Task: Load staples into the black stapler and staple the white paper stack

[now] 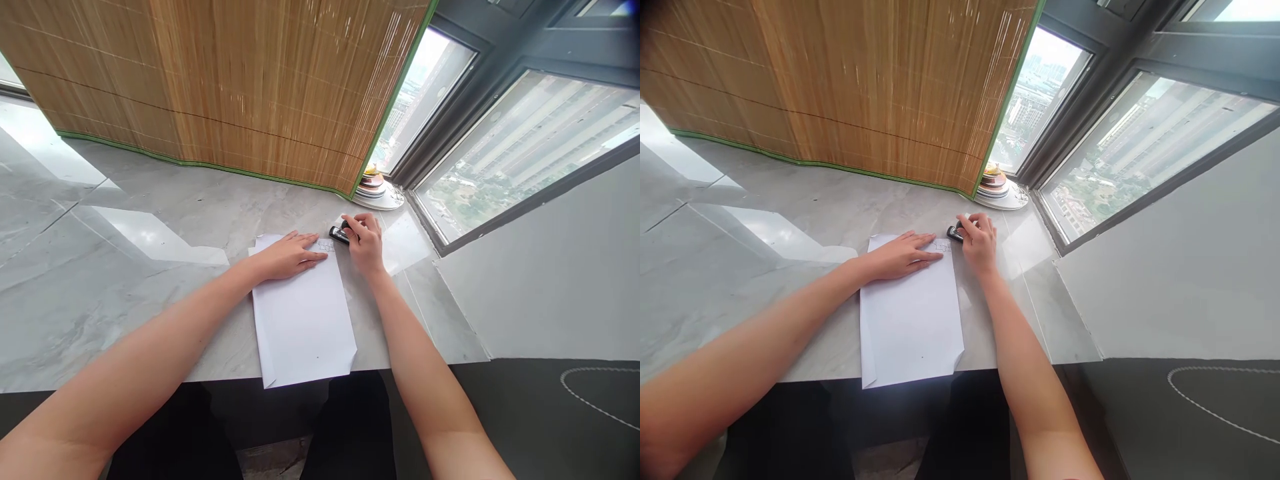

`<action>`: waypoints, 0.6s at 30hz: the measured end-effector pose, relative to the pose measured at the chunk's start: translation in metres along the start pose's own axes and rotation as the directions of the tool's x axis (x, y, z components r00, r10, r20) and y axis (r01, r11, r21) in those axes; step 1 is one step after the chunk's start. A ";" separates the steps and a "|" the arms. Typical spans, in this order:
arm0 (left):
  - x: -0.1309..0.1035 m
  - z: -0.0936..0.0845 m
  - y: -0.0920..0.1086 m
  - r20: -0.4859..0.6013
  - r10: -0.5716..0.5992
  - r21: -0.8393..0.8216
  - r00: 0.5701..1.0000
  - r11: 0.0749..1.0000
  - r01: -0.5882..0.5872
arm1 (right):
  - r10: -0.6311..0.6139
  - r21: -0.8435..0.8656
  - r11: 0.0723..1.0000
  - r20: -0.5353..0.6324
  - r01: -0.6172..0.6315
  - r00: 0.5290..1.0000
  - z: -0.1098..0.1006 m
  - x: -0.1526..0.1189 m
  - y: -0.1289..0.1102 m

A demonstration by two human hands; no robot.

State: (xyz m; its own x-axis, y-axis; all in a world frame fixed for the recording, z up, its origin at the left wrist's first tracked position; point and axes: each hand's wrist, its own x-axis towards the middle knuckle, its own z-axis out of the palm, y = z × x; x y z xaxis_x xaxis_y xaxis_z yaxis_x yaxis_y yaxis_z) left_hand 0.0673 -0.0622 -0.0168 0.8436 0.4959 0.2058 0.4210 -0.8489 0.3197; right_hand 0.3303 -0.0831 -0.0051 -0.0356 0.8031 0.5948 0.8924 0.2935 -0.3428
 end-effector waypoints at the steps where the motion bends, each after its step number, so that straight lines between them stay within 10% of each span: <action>1: 0.000 0.000 0.000 0.013 -0.005 0.005 1.000 1.000 0.005 | 0.030 0.008 1.000 -0.018 -0.030 0.999 -0.001 0.002 0.005; 18: 0.001 0.002 -0.008 0.037 -0.055 -0.047 0.998 0.997 0.056 | 0.312 -0.009 0.950 0.105 -0.313 0.944 -0.010 0.001 0.020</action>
State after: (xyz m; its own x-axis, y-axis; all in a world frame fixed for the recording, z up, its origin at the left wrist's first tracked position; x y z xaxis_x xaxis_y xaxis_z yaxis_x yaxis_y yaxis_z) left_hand 0.0658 -0.0555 -0.0207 0.8312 0.5344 0.1535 0.4517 -0.8100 0.3741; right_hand 0.3523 -0.0819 -0.0045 0.1980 0.9042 0.3783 0.8626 0.0226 -0.5054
